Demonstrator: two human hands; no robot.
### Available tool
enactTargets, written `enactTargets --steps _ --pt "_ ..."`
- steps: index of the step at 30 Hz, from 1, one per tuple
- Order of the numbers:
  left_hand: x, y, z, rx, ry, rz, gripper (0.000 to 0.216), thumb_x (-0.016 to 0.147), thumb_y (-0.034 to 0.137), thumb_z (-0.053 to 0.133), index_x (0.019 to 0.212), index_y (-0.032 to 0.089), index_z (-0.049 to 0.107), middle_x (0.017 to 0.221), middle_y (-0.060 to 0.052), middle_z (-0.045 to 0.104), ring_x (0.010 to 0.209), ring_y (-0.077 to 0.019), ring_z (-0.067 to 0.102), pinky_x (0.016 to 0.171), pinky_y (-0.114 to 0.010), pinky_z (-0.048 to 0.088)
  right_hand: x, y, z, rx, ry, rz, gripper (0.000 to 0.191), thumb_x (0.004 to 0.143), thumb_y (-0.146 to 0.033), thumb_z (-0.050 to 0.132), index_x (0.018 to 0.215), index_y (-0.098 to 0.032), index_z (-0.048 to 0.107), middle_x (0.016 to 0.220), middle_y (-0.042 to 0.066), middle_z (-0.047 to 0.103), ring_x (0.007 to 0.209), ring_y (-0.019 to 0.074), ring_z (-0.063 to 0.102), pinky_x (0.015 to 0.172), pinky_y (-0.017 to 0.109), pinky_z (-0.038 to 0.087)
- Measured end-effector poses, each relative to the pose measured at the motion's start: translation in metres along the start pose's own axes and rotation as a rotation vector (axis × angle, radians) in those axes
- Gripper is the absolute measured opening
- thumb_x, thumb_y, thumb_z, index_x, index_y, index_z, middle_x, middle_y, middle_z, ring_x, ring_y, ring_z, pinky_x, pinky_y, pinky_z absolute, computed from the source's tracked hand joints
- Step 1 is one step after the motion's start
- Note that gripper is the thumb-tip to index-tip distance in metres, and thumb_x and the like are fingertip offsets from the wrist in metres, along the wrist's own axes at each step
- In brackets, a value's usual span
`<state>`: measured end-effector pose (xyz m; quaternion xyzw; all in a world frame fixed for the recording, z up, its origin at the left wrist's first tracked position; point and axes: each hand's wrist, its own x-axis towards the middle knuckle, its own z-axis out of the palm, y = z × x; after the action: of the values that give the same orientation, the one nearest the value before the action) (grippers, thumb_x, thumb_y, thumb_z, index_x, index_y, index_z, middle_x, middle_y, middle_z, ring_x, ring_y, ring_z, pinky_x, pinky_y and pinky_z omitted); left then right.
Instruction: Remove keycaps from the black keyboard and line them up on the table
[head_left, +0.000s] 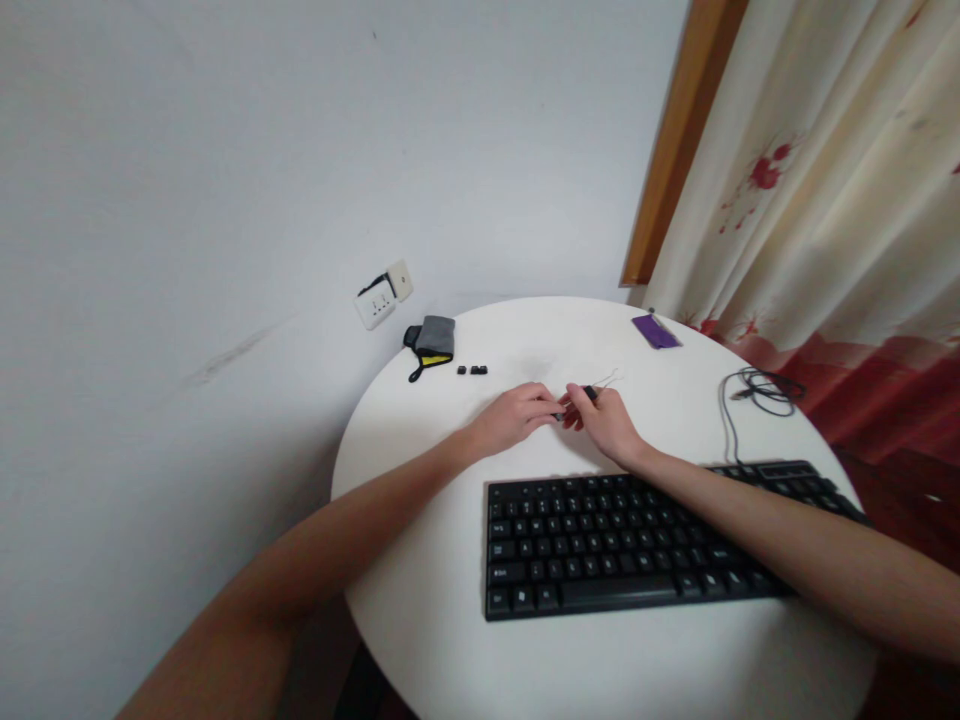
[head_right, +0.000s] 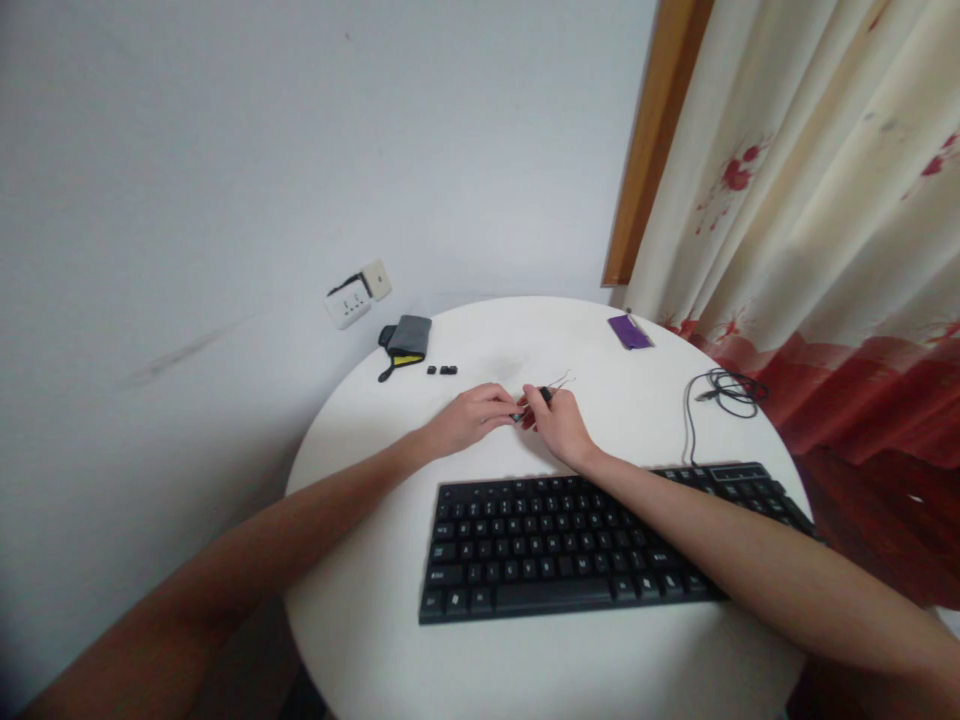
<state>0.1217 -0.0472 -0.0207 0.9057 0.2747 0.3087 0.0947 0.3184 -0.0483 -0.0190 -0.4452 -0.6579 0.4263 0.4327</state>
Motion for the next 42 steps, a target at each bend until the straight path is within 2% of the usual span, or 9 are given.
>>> enactTargets --steps 8,14,22,27,30,33,37,39,42 --pt "0.004 0.006 -0.006 -0.018 -0.038 0.0 0.019 0.094 0.026 0.054 0.105 0.021 0.069 0.103 -0.009 0.066 0.102 -0.0207 0.056 0.093 -0.038 0.046 -0.002 -0.002 0.0 -0.02 -0.013 -0.046 0.047 0.092 -0.05 0.047 0.07 -0.013 0.067 0.055 0.006 0.065 0.049 0.0141 0.058 0.054 0.026 0.046" --pt "0.003 0.007 -0.009 -0.072 -0.049 0.034 0.018 0.094 0.026 0.055 0.105 0.02 0.068 0.104 -0.009 0.064 0.105 -0.0204 0.054 0.097 -0.038 0.043 0.0 -0.005 0.0 0.051 -0.058 0.054 0.041 0.092 -0.046 0.047 0.071 -0.015 0.063 0.05 0.003 0.063 0.044 0.0134 0.056 0.049 0.025 0.044" --pt "0.004 0.011 -0.009 -0.216 -0.041 0.027 0.013 0.09 0.023 0.062 0.099 0.021 0.07 0.108 -0.009 0.063 0.11 -0.0219 0.053 0.101 -0.04 0.039 -0.002 -0.009 0.0 0.031 -0.082 0.16 0.046 0.093 -0.039 0.041 0.055 -0.017 0.058 0.044 0.002 0.057 0.041 0.0132 0.051 0.048 0.026 0.041" --pt "0.005 0.012 -0.006 -0.305 -0.054 -0.032 0.013 0.088 0.023 0.065 0.099 0.02 0.07 0.106 -0.008 0.064 0.11 -0.0212 0.055 0.102 -0.04 0.039 0.0 -0.008 -0.002 -0.03 -0.05 0.016 0.036 0.087 -0.03 0.045 0.056 -0.017 0.06 0.053 0.002 0.061 0.053 0.0133 0.055 0.055 0.024 0.043" --pt "0.005 0.013 -0.005 -0.323 -0.041 -0.074 0.012 0.086 0.023 0.067 0.097 0.021 0.071 0.105 -0.008 0.065 0.109 -0.0211 0.055 0.101 -0.041 0.04 0.001 -0.005 -0.001 0.059 -0.077 0.031 0.034 0.085 -0.03 0.046 0.059 -0.016 0.062 0.059 0.004 0.064 0.058 0.0143 0.057 0.059 0.025 0.046" --pt "0.005 0.014 -0.005 -0.361 -0.015 -0.113 0.012 0.086 0.023 0.067 0.096 0.021 0.072 0.105 -0.008 0.065 0.108 -0.0213 0.056 0.1 -0.042 0.041 0.002 0.0 0.001 0.218 -0.083 0.174 0.03 0.084 -0.032 0.049 0.064 -0.015 0.063 0.062 0.006 0.065 0.059 0.0148 0.058 0.058 0.026 0.048" --pt "0.005 0.014 -0.005 -0.441 0.036 -0.147 0.012 0.084 0.022 0.07 0.095 0.021 0.073 0.103 -0.007 0.065 0.106 -0.0205 0.058 0.099 -0.04 0.043 0.004 0.004 0.001 0.448 -0.147 0.3 0.026 0.083 -0.031 0.053 0.067 -0.013 0.063 0.061 0.007 0.064 0.052 0.0132 0.054 0.05 0.025 0.043" --pt "0.005 0.015 -0.007 -0.475 0.073 -0.159 0.012 0.083 0.021 0.071 0.094 0.02 0.073 0.103 -0.007 0.065 0.104 -0.0198 0.059 0.097 -0.039 0.044 0.005 0.004 0.001 0.528 -0.185 0.331 0.025 0.083 -0.029 0.054 0.069 -0.012 0.063 0.06 0.007 0.063 0.05 0.0125 0.053 0.048 0.024 0.042" --pt "0.006 0.016 -0.008 -0.508 0.091 -0.191 0.012 0.082 0.02 0.071 0.094 0.02 0.074 0.104 -0.007 0.066 0.102 -0.019 0.061 0.095 -0.037 0.045 0.005 0.003 0.001 0.556 -0.162 0.345 0.023 0.082 -0.027 0.054 0.069 -0.011 0.064 0.06 0.008 0.063 0.051 0.0126 0.052 0.05 0.025 0.043"
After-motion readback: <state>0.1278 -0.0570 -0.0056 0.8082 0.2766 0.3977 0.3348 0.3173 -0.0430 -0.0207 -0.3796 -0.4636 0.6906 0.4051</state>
